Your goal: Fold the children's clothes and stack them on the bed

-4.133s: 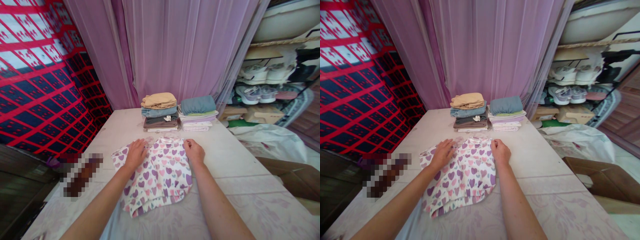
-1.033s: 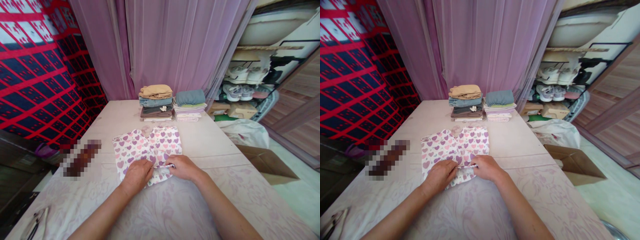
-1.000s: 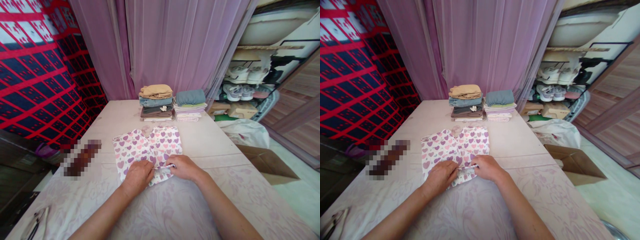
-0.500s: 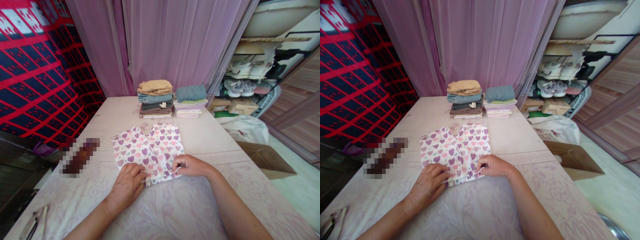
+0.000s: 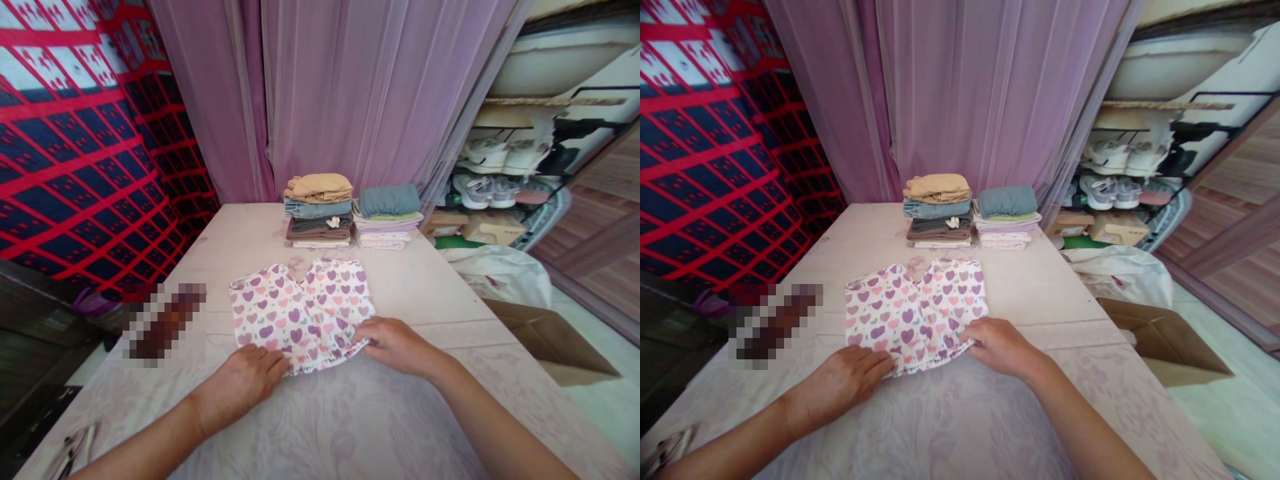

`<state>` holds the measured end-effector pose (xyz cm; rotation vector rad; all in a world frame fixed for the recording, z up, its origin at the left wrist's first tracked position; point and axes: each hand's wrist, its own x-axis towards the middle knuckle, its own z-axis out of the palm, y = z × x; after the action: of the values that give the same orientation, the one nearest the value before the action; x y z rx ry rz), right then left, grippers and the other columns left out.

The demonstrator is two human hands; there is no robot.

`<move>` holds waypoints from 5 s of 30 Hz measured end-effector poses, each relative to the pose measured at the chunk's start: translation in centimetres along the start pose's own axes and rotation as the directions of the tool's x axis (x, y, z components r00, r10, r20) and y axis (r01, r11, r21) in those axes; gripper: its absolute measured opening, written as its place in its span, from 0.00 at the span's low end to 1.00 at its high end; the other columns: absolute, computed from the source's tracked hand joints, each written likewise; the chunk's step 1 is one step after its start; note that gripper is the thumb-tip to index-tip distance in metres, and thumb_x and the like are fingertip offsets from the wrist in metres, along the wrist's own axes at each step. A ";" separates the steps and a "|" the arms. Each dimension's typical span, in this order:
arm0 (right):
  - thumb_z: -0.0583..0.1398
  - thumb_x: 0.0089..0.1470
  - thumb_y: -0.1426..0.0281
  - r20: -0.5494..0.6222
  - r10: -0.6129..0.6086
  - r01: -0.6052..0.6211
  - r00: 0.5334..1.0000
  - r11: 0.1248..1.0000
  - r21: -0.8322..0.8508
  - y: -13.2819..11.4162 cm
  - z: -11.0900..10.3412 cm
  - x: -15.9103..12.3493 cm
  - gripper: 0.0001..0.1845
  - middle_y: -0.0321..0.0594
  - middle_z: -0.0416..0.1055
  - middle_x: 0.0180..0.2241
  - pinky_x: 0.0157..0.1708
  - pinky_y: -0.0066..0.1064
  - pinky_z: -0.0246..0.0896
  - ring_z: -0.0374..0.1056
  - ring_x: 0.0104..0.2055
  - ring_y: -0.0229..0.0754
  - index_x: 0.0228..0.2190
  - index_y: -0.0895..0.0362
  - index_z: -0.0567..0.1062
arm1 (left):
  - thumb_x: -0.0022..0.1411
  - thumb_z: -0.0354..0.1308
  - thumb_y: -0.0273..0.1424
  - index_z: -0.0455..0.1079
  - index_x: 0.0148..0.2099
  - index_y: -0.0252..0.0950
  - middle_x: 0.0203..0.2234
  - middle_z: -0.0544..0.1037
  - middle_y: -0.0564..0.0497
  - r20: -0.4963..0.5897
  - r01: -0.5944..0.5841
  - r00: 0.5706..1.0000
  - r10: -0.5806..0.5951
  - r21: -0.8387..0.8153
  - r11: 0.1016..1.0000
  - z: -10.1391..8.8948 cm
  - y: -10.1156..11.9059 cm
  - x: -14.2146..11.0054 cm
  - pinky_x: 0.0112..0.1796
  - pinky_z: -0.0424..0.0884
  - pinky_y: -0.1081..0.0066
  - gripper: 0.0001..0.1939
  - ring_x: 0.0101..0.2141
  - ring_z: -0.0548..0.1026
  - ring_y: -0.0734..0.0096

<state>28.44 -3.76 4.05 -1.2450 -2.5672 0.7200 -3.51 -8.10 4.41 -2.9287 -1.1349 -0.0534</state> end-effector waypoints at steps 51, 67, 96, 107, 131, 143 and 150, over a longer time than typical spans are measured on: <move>0.54 0.54 0.59 -0.356 0.710 -0.683 0.608 0.696 0.221 12.9 -2.5 10.2 0.19 0.40 0.78 0.35 0.32 0.24 0.60 0.73 0.36 0.40 0.41 0.55 0.78 | 0.56 0.59 0.48 0.70 0.49 0.40 0.41 0.76 0.46 0.116 0.218 0.974 -0.193 -0.271 0.938 1.0 7.9 13.3 0.40 0.71 0.61 0.23 0.43 0.74 0.55; 0.54 0.52 0.65 -0.426 0.745 -0.763 0.513 0.623 0.171 13.6 -3.1 9.7 0.17 0.40 0.77 0.40 0.34 0.26 0.58 0.70 0.40 0.43 0.39 0.52 0.79 | 0.64 0.49 0.33 0.64 0.56 0.41 0.37 0.77 0.52 0.068 0.260 0.923 -0.380 -0.836 0.483 4.4 5.2 13.3 0.36 0.69 0.72 0.19 0.33 0.74 0.71; 0.56 0.51 0.63 -0.384 0.637 -0.640 0.668 0.756 0.140 5.6 -1.2 19.1 0.12 0.38 0.78 0.31 0.32 0.26 0.59 0.72 0.36 0.41 0.31 0.53 0.78 | 0.63 0.53 0.35 0.74 0.47 0.39 0.34 0.78 0.48 -0.102 0.187 0.951 -0.292 -0.563 0.805 2.1 4.7 8.8 0.43 0.66 0.61 0.13 0.39 0.72 0.62; 0.55 0.54 0.65 -0.392 0.487 -0.531 0.781 0.847 -0.004 3.8 -0.1 18.0 0.12 0.36 0.78 0.36 0.34 0.26 0.57 0.71 0.39 0.41 0.35 0.50 0.78 | 0.64 0.53 0.33 0.73 0.50 0.43 0.33 0.80 0.50 -0.123 0.087 0.973 -0.193 -0.578 0.811 2.9 4.4 8.8 0.45 0.62 0.60 0.14 0.38 0.71 0.64; 0.44 0.63 0.63 -0.237 0.215 -0.265 0.947 0.943 -0.204 3.1 2.7 15.3 0.26 0.46 0.51 0.64 0.61 0.46 0.39 0.45 0.66 0.49 0.60 0.57 0.60 | 0.67 0.47 0.33 0.66 0.57 0.41 0.49 0.76 0.47 -0.059 0.149 0.974 -0.220 -0.566 0.811 3.5 4.3 9.0 0.55 0.58 0.53 0.18 0.52 0.68 0.60; 0.49 0.61 0.63 -0.246 0.172 -0.229 0.954 0.947 -0.225 0.3 4.6 11.2 0.26 0.48 0.51 0.64 0.61 0.51 0.35 0.44 0.66 0.51 0.60 0.55 0.60 | 0.64 0.53 0.31 0.73 0.48 0.48 0.47 0.76 0.53 -0.146 0.061 0.978 -0.147 -0.473 0.879 3.4 4.1 6.9 0.56 0.55 0.52 0.13 0.52 0.66 0.60; 0.49 0.61 0.64 -0.285 0.112 -0.190 0.952 0.946 -0.263 -0.1 4.8 10.3 0.25 0.48 0.53 0.63 0.61 0.47 0.38 0.47 0.64 0.49 0.59 0.55 0.62 | 0.63 0.55 0.33 0.71 0.51 0.52 0.52 0.73 0.54 -0.153 0.074 0.976 -0.153 -0.428 0.901 4.9 4.7 6.7 0.58 0.51 0.47 0.15 0.55 0.63 0.58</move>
<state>20.13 2.61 -0.35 -1.5233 -2.4292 0.1826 4.74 -7.05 -0.19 -3.1143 -1.4168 -0.6342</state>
